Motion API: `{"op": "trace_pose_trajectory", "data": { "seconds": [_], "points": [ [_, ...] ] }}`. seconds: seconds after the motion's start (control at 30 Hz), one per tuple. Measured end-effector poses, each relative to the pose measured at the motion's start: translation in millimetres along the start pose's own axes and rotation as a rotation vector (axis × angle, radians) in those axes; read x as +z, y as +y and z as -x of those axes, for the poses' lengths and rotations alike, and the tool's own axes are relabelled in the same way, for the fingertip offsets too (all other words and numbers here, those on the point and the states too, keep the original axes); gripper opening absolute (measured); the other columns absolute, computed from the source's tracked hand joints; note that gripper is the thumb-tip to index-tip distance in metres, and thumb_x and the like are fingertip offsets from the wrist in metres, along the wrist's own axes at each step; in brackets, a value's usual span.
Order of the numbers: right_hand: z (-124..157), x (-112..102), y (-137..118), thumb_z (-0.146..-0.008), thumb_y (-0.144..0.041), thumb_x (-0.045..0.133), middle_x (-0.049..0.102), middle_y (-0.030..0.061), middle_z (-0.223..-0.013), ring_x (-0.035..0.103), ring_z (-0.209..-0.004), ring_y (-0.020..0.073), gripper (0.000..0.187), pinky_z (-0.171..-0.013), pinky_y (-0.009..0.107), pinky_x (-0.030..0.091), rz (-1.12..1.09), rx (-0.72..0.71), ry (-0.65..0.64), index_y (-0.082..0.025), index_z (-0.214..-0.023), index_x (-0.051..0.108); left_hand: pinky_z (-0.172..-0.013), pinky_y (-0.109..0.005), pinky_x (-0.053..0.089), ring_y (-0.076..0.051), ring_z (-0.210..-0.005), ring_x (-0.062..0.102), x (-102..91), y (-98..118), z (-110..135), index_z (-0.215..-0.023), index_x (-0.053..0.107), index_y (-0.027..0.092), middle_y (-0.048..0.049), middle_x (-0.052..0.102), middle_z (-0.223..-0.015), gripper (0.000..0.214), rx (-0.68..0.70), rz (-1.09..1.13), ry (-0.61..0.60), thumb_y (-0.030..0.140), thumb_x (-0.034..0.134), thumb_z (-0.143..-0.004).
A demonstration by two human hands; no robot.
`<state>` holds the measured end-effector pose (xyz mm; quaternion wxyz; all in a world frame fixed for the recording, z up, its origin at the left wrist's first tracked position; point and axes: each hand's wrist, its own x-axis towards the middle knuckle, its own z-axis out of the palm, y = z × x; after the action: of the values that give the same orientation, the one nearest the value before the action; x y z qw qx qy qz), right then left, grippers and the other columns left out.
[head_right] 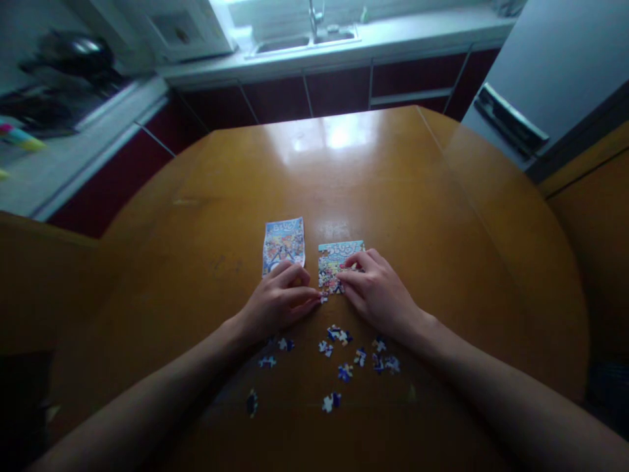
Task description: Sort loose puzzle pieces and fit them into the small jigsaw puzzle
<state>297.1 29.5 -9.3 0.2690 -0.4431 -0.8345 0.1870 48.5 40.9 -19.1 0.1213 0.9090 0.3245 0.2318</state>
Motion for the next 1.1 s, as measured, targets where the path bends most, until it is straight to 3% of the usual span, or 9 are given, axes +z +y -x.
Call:
{"op": "trace_pose_trajectory", "data": {
  "seconds": [0.27, 0.47, 0.57, 0.67, 0.8, 1.1],
  "points": [
    [0.0, 0.5, 7.8, -0.092, -0.022, 0.058, 0.066, 0.0092, -0.102, 0.055, -0.099, 0.0243, 0.018, -0.086, 0.043, 0.051, -0.059, 0.015, 0.068, -0.022, -0.097, 0.075, -0.087, -0.032, 0.046, -0.018, -0.092, 0.05, -22.0, 10.3, 1.4, -0.089, 0.076, 0.03, -0.0037, 0.059, -0.097, 0.01, 0.04, 0.171, -0.179, 0.034, 0.067, -0.091],
    [1.7, -6.1, 1.7, -0.092, -0.023, 0.058, 0.067, 0.0094, -0.099, 0.057, -0.096, 0.0245, 0.018, -0.084, 0.044, 0.051, -0.085, 0.007, 0.041, -0.023, -0.097, 0.075, -0.081, -0.031, 0.045, -0.017, -0.093, 0.051, -56.9, -2.4, 24.3, -0.097, 0.075, 0.028, -0.0037, 0.057, -0.094, 0.01, -0.132, 0.162, 0.011, 0.028, 0.068, -0.09],
    [4.4, -7.0, -8.2, -0.091, -0.02, 0.057, 0.066, 0.0082, -0.094, 0.057, -0.092, 0.0237, 0.02, -0.08, 0.042, 0.051, -0.061, -0.055, -0.071, -0.026, -0.098, 0.075, -0.073, -0.028, 0.044, -0.016, -0.087, 0.051, -66.3, -4.7, 48.7, -0.094, 0.075, 0.028, -0.0031, 0.057, -0.09, 0.007, -0.198, 0.124, -0.017, 0.03, 0.07, -0.089],
    [8.8, -1.3, -21.6, -0.092, -0.02, 0.056, 0.065, 0.0086, -0.099, 0.055, -0.095, 0.0238, 0.022, -0.083, 0.041, 0.05, 0.001, -0.156, -0.183, -0.027, -0.104, 0.073, -0.073, -0.028, 0.045, -0.016, -0.086, 0.051, -70.3, 4.8, 67.4, -0.09, 0.075, 0.025, -0.003, 0.057, -0.091, 0.01, -0.252, 0.106, -0.116, 0.033, 0.075, -0.084],
    [13.6, 7.4, -33.8, -0.093, -0.02, 0.055, 0.064, 0.0102, -0.106, 0.053, -0.099, 0.0249, 0.025, -0.088, 0.043, 0.047, 0.067, -0.242, -0.261, -0.026, -0.109, 0.072, -0.076, -0.03, 0.048, -0.018, -0.091, 0.052, -72.0, 20.0, 73.5, -0.085, 0.073, 0.024, -0.0025, 0.057, -0.093, 0.012, -0.315, 0.086, -0.236, 0.034, 0.078, -0.08],
    [12.2, 4.1, -31.9, -0.095, -0.026, 0.055, 0.07, 0.0049, -0.089, 0.057, -0.088, 0.0201, 0.019, -0.08, 0.038, 0.044, -0.113, -0.281, -0.332, -0.025, -0.094, 0.074, -0.075, -0.031, 0.048, -0.018, -0.087, 0.052, -63.8, 21.5, 67.5, -0.082, 0.07, 0.022, -0.0026, 0.057, -0.091, 0.013, -0.29, 0.077, -0.225, 0.033, 0.077, -0.08]
  ]
}}
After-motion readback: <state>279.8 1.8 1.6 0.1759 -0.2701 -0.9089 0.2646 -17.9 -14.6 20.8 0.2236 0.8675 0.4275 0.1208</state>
